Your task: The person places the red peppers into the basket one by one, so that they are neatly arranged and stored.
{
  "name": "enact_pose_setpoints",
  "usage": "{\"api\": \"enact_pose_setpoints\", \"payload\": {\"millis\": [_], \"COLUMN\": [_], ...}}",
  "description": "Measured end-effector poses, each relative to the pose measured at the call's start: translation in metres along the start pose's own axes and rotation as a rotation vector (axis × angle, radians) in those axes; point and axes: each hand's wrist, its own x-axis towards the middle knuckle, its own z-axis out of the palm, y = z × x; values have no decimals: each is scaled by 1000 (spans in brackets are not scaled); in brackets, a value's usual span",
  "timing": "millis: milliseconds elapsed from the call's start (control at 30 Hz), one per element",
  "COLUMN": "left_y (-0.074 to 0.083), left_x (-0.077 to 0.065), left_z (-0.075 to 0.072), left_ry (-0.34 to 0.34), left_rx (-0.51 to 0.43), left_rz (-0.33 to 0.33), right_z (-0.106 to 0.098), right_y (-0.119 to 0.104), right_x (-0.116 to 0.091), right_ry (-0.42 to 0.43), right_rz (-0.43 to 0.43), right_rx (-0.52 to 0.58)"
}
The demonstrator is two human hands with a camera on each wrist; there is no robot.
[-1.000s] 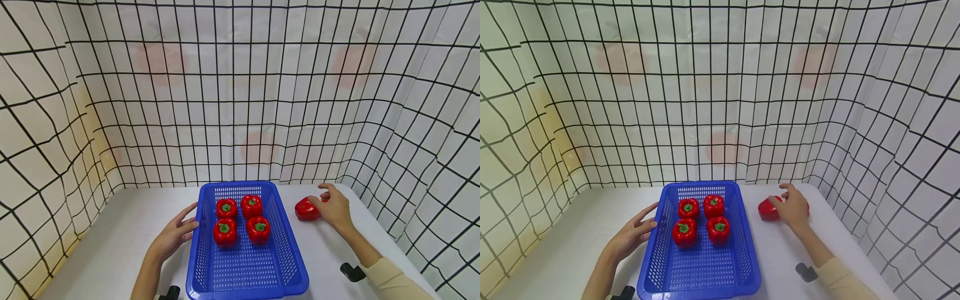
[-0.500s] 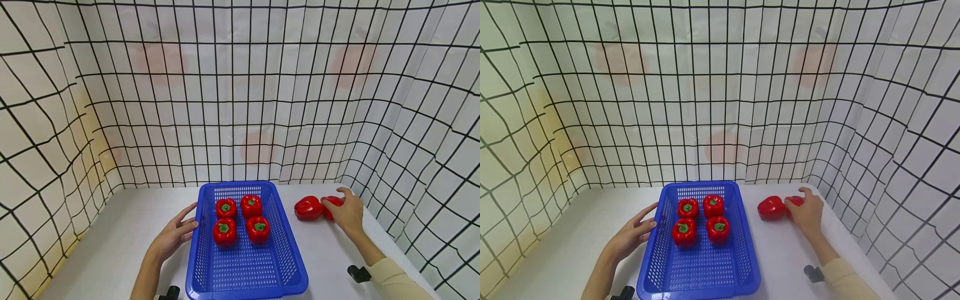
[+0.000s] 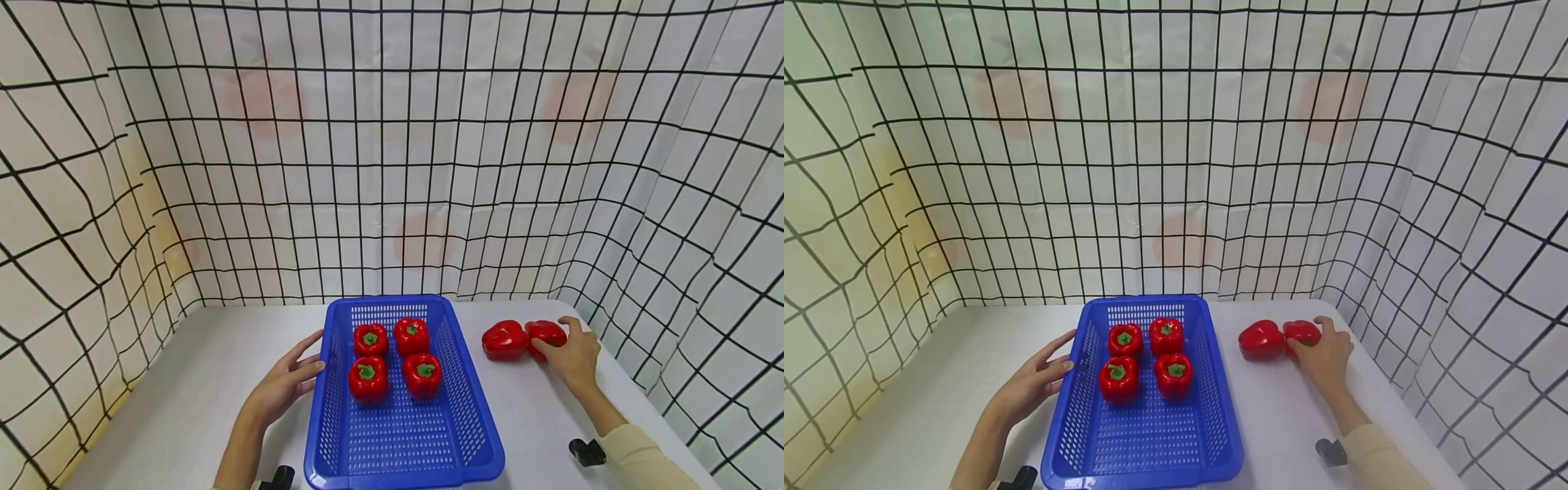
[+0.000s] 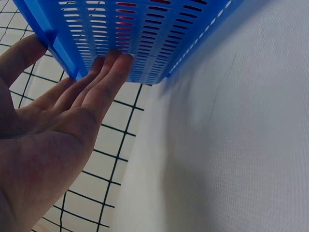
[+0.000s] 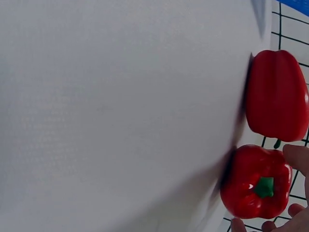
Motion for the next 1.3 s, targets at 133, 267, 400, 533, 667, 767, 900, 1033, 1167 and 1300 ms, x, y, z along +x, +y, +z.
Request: {"api": "enact_pose_setpoints", "payload": {"millis": [133,267,400,533,667,767,900,1033,1167,1300], "left_y": [0,0,0,0,1,1,2,2,1,1], "left_x": [0,0,-1,-1,-1,-1,-1,-1,-2,-1], "left_z": [0,0,1,1,2,3,3,3,3,3], "left_ry": [5,10,9,-5,-25,-22,3,13,-1,7], "left_rx": [1,6,12,18,24,29,27,28,38,31], "left_rz": [-2,-3,-2,6,13,12,2,-1,7,2], "right_z": [3,5,6,8,8,7,3,-2,-7,-12], "right_y": [5,11,16,19,19,18,12,6,-2,-13], "right_x": [1,1,2,4,2,0,0,2,3,3], "right_ry": [-34,-77,-106,-124,-114,-83,-40,-17,1,20], "right_rz": [21,25,23,29,41,39,29,14,-15,-78], "right_rx": [-5,4,2,-4,7,13,19,30,39,37]}}
